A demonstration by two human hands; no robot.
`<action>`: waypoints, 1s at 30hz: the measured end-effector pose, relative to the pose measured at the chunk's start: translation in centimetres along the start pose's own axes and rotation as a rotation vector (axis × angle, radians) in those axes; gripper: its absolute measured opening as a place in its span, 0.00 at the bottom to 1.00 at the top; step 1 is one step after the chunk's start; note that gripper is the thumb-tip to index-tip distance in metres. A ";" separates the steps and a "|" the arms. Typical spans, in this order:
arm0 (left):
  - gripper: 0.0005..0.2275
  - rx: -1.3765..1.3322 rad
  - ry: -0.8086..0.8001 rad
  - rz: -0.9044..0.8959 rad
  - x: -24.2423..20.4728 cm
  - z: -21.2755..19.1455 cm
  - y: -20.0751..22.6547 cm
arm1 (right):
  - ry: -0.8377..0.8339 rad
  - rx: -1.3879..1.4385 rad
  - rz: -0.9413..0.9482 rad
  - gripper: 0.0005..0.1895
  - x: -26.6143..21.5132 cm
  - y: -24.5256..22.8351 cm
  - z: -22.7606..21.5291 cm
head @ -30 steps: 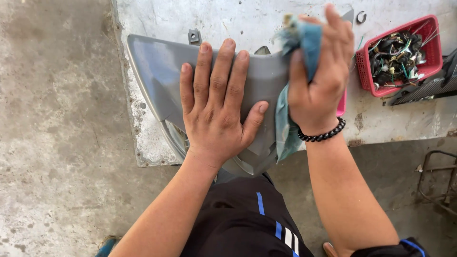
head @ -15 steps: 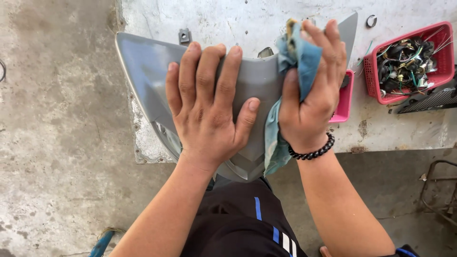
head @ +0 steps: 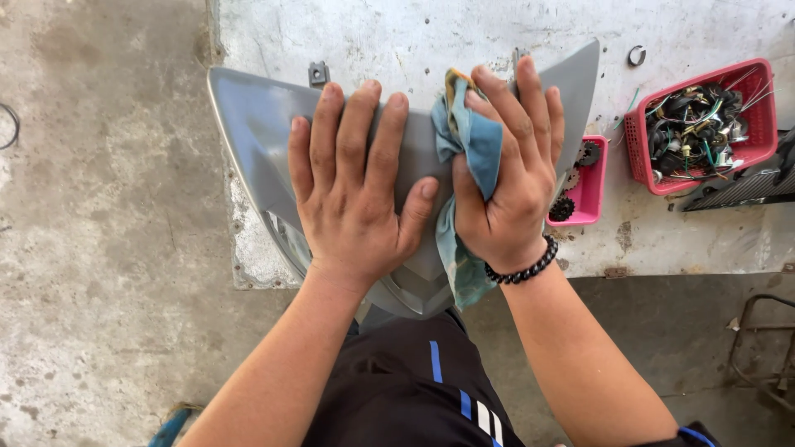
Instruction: The person wipes a small metal gear with a cloth, then places it into a pink container. They then pick up a large gray plastic motorcycle fairing and wipe its surface with the same cloth.
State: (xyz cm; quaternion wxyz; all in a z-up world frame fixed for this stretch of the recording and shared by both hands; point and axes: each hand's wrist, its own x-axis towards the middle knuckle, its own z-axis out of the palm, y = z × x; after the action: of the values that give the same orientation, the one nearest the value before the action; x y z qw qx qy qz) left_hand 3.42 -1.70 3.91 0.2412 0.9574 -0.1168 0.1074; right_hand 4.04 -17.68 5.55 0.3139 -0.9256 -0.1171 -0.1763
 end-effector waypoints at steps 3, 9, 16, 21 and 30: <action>0.28 -0.005 0.006 -0.012 0.3 -0.1 0.0 | -0.004 0.002 0.014 0.16 0.8 0.4 0.0; 0.29 -0.010 -0.006 -0.012 0.6 0.0 -0.4 | 0.008 -0.022 0.036 0.17 1.2 0.3 0.5; 0.28 0.008 0.011 -0.007 0.5 0.6 0.1 | 0.020 0.020 0.121 0.17 1.9 2.2 -0.6; 0.28 -0.019 0.000 0.010 0.9 0.9 0.1 | -0.054 -0.006 -0.042 0.22 -0.2 2.9 1.1; 0.29 -0.020 -0.004 -0.009 2.3 0.6 -0.7 | -0.027 -0.119 0.087 0.25 0.2 2.4 1.9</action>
State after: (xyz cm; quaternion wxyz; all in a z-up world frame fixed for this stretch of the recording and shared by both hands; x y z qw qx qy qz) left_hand 5.86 -1.78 3.66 0.2512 0.9556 -0.1141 0.1033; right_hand 5.50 -18.33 2.97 0.2642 -0.9490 -0.0705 -0.1566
